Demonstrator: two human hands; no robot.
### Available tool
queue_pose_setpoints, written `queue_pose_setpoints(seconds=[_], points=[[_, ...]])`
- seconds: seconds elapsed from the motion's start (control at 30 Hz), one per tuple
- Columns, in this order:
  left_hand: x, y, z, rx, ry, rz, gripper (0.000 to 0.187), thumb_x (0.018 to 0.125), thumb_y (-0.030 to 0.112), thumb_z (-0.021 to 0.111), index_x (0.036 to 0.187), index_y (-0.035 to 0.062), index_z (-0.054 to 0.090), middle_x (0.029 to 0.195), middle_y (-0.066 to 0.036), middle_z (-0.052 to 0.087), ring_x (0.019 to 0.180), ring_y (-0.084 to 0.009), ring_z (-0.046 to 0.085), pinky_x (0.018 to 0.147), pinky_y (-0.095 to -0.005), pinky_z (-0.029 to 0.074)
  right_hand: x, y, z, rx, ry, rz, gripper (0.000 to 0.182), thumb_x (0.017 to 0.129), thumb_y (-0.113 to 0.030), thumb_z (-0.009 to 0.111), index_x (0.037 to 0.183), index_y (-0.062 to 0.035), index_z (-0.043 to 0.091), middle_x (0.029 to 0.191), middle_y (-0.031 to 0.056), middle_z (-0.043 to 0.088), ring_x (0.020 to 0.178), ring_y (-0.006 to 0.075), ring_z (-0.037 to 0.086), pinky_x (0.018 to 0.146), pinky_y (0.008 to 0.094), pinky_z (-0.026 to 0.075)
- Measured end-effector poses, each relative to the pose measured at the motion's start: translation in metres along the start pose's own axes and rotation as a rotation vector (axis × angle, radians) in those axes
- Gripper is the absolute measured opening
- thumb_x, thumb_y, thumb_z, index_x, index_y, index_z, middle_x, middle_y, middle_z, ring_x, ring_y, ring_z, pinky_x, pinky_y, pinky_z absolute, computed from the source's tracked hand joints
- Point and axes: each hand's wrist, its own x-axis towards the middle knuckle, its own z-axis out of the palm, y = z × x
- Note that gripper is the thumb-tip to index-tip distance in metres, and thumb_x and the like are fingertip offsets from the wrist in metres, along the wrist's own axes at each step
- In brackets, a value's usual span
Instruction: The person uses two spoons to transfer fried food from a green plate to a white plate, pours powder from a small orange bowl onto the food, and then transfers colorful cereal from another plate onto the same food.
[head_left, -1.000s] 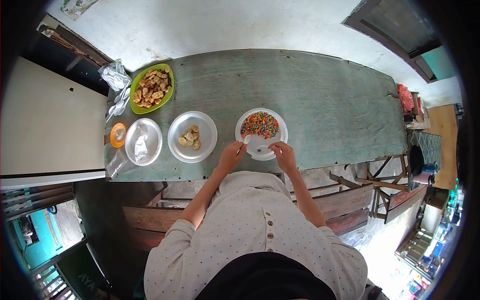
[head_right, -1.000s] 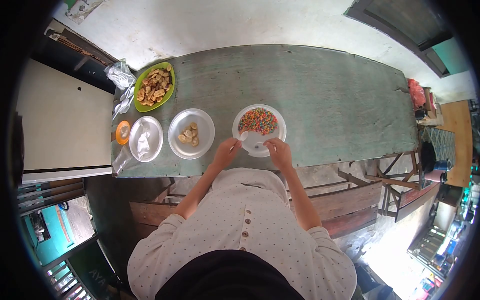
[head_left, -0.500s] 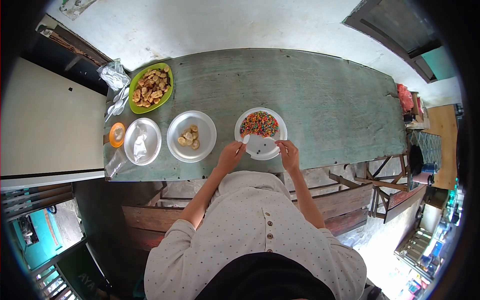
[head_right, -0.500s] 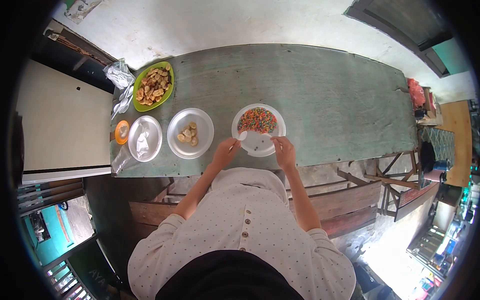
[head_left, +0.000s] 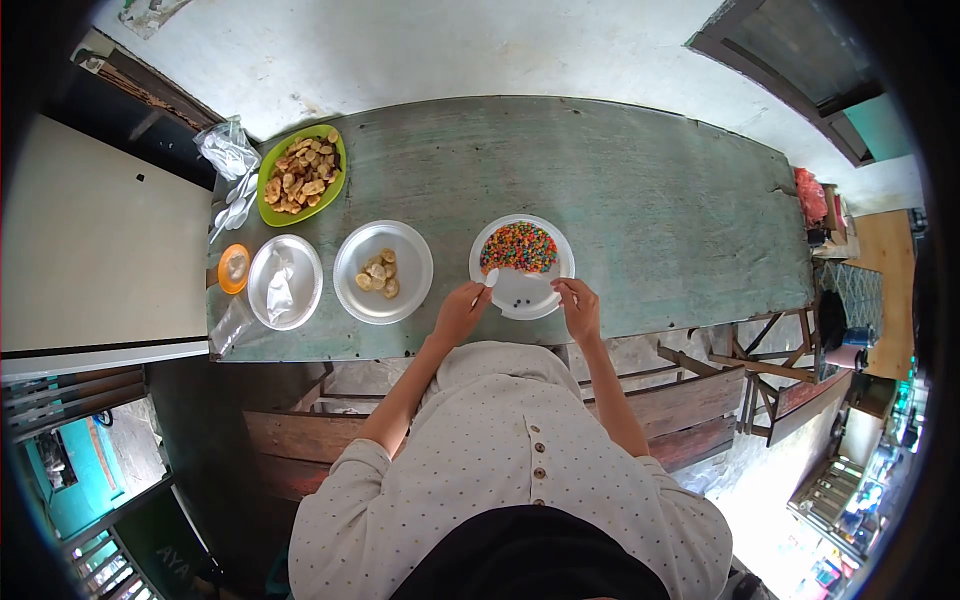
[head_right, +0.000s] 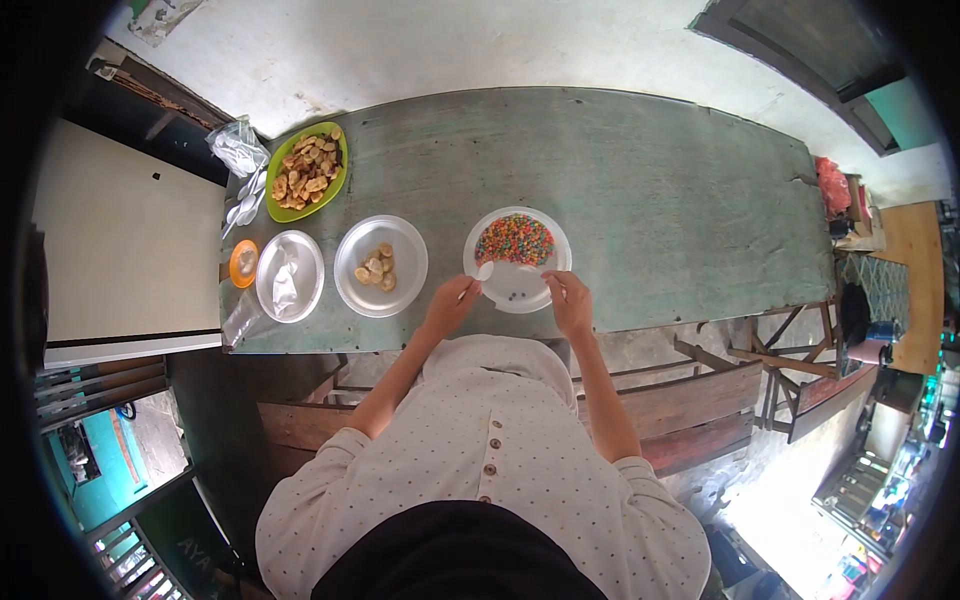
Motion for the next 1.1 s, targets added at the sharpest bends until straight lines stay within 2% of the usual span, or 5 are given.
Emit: queue_pose_setpoints(seconds=[0.17,0.4,0.67,0.9,1.1], points=[[0.001,-0.001,0.0,-0.005,0.006,0.013,0.021,0.09,0.015,0.049,0.079,-0.001,0.057,0.076,-0.017,0.057,0.071,-0.0314,0.057,0.065,-0.037,0.044,0.004,0.004,0.007,-0.037,0.081,-0.101,0.024,0.092,-0.018,0.049,0.097,0.0008,0.064,0.085,0.0107,0.066,0.069,0.0139,0.06,0.058,0.0262,0.049],[0.0,-0.001,0.001,-0.015,0.022,0.02,0.021,0.09,0.015,0.049,0.079,-0.001,0.057,0.076,-0.016,0.058,0.07,-0.031,0.057,0.065,-0.0369,0.044,0.004,0.003,0.007,-0.157,0.098,-0.058,0.025,0.093,-0.02,0.049,0.099,-0.0004,0.064,0.085,0.0112,0.065,0.064,0.0157,0.06,0.057,0.0268,0.049],[-0.001,-0.001,0.002,-0.003,0.009,0.021,0.021,0.09,0.016,0.049,0.08,-0.0011,0.057,0.077,-0.016,0.058,0.072,-0.032,0.057,0.066,-0.0371,0.044,0.001,-0.004,0.007,-0.252,0.091,-0.12,0.023,0.092,-0.017,0.048,0.097,-0.001,0.064,0.089,0.0158,0.065,0.076,0.0276,0.065,0.064,0.0356,0.052],[-0.002,0.001,0.0,-0.009,0.0,0.015,0.022,0.09,0.016,0.048,0.081,-0.0015,0.057,0.077,-0.017,0.058,0.072,-0.0321,0.056,0.066,-0.0372,0.043,-0.001,-0.009,0.005,-0.366,0.071,-0.103,0.023,0.092,-0.019,0.049,0.096,-0.0014,0.064,0.091,0.0159,0.065,0.077,0.0285,0.065,0.065,0.0355,0.052],[-0.003,-0.001,0.001,-0.005,0.002,0.013,0.021,0.09,0.016,0.049,0.081,-0.0017,0.057,0.077,-0.017,0.058,0.071,-0.032,0.057,0.066,-0.0371,0.043,-0.001,0.0,0.009,-0.187,0.113,-0.106,0.026,0.093,-0.021,0.049,0.098,-0.0003,0.064,0.089,0.0144,0.065,0.074,0.025,0.065,0.063,0.0326,0.051]])
